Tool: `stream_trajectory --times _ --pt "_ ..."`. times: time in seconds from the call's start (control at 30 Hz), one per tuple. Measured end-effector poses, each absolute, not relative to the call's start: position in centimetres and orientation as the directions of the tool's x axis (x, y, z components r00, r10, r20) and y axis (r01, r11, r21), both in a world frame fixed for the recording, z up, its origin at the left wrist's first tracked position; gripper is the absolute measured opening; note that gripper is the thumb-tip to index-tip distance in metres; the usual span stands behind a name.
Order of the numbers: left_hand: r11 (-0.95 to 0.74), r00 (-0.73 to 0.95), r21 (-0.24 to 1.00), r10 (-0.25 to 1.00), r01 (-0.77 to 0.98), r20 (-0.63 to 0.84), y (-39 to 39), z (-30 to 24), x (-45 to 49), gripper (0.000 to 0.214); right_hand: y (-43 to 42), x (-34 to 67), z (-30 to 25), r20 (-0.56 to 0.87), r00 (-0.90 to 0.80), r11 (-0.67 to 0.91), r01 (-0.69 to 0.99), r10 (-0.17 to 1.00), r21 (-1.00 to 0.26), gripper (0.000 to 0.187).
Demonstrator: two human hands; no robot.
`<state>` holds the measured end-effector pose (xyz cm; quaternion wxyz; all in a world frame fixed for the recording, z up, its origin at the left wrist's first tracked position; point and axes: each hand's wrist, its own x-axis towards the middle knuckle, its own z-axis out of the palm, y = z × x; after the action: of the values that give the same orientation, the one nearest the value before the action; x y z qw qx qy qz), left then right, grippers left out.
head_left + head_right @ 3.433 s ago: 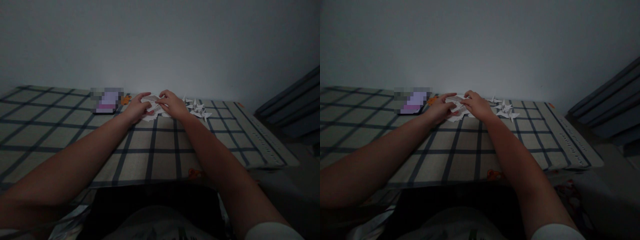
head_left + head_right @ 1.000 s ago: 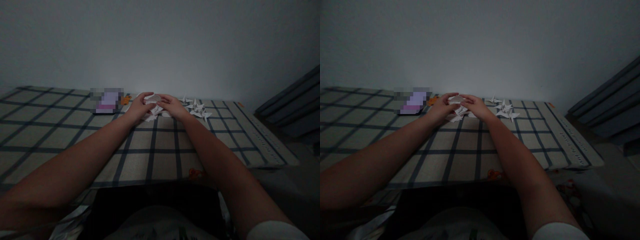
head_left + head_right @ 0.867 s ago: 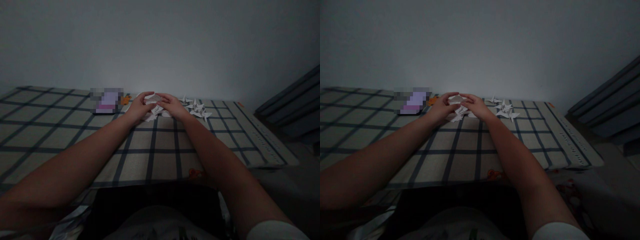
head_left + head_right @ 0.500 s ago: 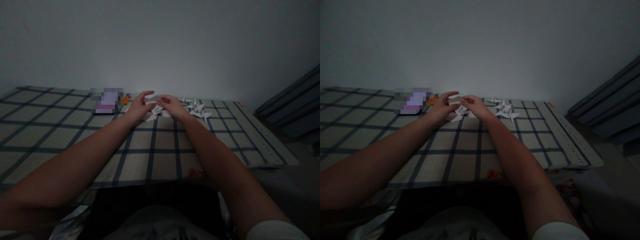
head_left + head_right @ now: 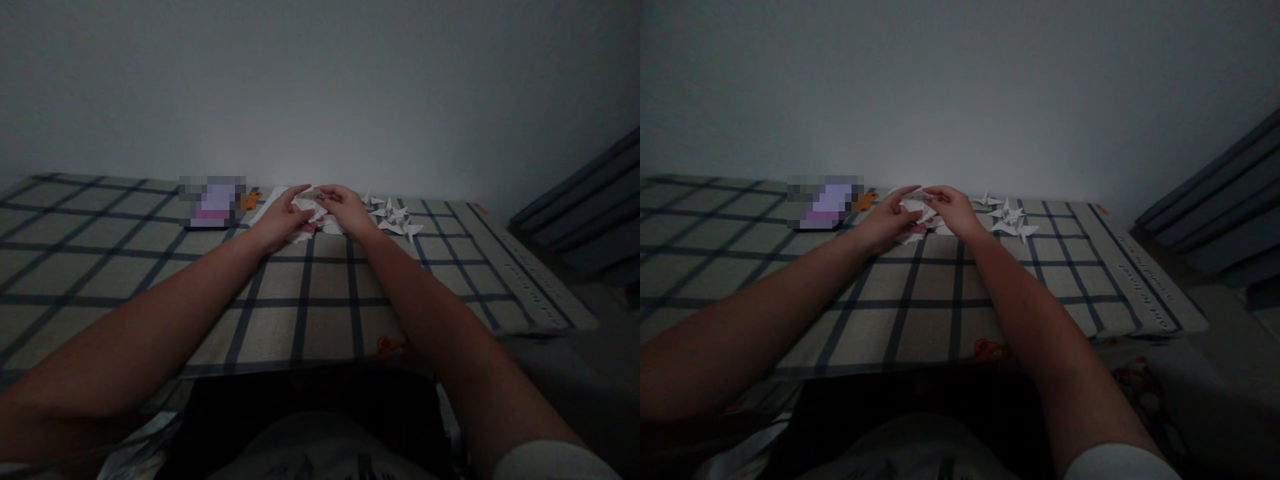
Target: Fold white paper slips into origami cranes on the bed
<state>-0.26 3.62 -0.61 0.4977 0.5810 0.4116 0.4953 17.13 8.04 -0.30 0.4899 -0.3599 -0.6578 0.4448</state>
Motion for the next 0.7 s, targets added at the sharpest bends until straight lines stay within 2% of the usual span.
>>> stream_trajectory --times 0.2,0.4,0.7 --pt "-0.149 0.222 0.987 0.962 -0.058 0.158 3.30 -0.16 -0.19 0.085 8.28 17.34 -0.48 0.321 -0.258 0.340 0.033 0.911 -0.940 0.024" --pt "-0.142 0.163 0.987 0.975 -0.079 0.154 3.06 0.18 0.28 0.067 8.32 17.36 -0.48 0.302 -0.288 0.321 0.019 0.909 -0.947 0.026" --pt "-0.164 0.171 0.980 0.968 -0.111 0.182 3.73 -0.47 -0.06 0.067 8.15 17.68 -0.51 0.323 -0.331 0.352 0.028 0.887 -0.936 0.027"
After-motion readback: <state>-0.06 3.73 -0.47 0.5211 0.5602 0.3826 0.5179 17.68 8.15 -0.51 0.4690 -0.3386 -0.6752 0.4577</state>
